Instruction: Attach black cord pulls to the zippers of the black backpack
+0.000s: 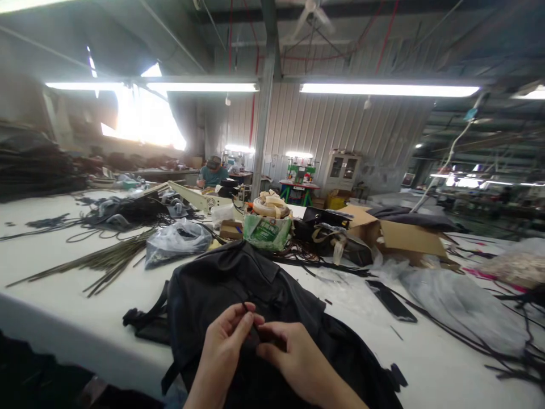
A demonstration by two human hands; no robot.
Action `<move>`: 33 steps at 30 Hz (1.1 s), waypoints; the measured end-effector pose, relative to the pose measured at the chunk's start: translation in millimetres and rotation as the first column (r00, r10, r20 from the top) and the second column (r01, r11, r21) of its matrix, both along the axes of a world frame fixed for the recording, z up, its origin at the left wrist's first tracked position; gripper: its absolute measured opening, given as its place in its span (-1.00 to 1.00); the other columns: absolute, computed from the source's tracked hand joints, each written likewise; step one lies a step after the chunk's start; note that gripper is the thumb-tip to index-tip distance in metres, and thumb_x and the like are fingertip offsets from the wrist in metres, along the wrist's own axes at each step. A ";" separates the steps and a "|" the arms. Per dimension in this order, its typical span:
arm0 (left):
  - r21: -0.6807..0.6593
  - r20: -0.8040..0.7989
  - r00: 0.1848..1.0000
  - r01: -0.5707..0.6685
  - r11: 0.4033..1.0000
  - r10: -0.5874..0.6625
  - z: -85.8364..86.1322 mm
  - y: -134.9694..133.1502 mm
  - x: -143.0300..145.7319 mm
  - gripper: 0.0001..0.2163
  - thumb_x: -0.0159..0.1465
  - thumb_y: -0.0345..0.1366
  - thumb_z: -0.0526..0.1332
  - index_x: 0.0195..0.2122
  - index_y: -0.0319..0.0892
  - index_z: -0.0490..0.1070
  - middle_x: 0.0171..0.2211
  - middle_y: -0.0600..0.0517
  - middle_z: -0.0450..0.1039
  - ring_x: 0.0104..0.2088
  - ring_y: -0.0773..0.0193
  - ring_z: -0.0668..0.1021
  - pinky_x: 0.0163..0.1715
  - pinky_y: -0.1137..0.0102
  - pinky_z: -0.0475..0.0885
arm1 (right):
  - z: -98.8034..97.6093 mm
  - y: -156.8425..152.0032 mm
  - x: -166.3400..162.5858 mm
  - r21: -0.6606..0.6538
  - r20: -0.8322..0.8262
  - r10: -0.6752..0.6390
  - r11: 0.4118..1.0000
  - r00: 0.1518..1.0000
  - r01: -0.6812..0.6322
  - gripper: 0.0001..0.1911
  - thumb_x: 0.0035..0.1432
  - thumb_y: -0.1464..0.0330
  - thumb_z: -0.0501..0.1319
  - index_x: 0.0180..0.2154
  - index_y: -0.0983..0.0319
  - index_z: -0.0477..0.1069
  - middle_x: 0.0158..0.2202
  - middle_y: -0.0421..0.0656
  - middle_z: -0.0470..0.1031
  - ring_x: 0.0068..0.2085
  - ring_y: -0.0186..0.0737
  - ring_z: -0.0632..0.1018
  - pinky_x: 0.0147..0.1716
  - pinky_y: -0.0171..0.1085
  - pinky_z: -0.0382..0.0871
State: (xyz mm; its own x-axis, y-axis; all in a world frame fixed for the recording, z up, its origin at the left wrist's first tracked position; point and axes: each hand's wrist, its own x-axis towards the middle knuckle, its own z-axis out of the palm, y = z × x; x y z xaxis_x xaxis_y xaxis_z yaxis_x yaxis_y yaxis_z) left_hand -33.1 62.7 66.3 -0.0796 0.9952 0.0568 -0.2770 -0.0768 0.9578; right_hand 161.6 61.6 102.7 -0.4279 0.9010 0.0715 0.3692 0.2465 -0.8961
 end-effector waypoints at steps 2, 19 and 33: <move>-0.001 -0.014 1.000 -0.022 1.000 0.022 -3.0 0.4 -1.2 -0.52 0.28 0.13 0.52 -0.01 -0.19 0.68 -0.22 -0.13 0.81 -0.18 0.03 0.74 -0.14 0.29 0.55 | -8.0 -3.9 -6.9 0.030 0.041 -0.042 0.999 0.998 0.040 -0.79 0.33 0.31 0.32 -0.16 0.20 0.74 -0.33 -0.24 0.68 -0.33 -0.21 0.55 -0.31 -0.23 0.20; -0.104 0.032 0.996 -0.074 0.992 0.078 -22.3 14.0 -11.0 -0.51 0.20 0.13 0.57 -0.16 -0.24 0.72 -0.26 -0.17 0.80 -0.24 0.06 0.71 -0.26 0.34 0.56 | -32.1 -6.9 32.6 0.275 0.025 -0.363 0.898 0.931 0.343 -0.62 0.51 0.03 0.23 -0.04 0.10 0.72 -0.03 -0.04 0.75 -0.05 0.06 0.72 0.00 -0.08 0.56; -0.051 -0.108 0.994 -0.026 0.998 0.021 -15.3 30.6 -9.9 -0.54 0.25 0.06 0.43 -0.06 -0.25 0.58 -0.25 -0.16 0.78 -0.21 0.04 0.72 -0.13 0.24 0.57 | -59.3 -21.8 33.6 0.427 0.227 -0.360 0.872 0.905 0.240 -0.78 0.55 0.20 0.23 0.05 0.04 0.65 0.03 -0.09 0.68 0.04 0.01 0.68 0.09 -0.06 0.54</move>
State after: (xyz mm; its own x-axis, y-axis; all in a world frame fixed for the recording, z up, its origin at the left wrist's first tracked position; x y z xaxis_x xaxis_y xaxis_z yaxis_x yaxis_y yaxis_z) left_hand -43.0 93.3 51.0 -0.0991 0.9950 0.0145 -0.1706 -0.0313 0.9848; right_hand 195.2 39.8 43.5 -0.1964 0.9159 0.3500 0.7086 0.3793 -0.5950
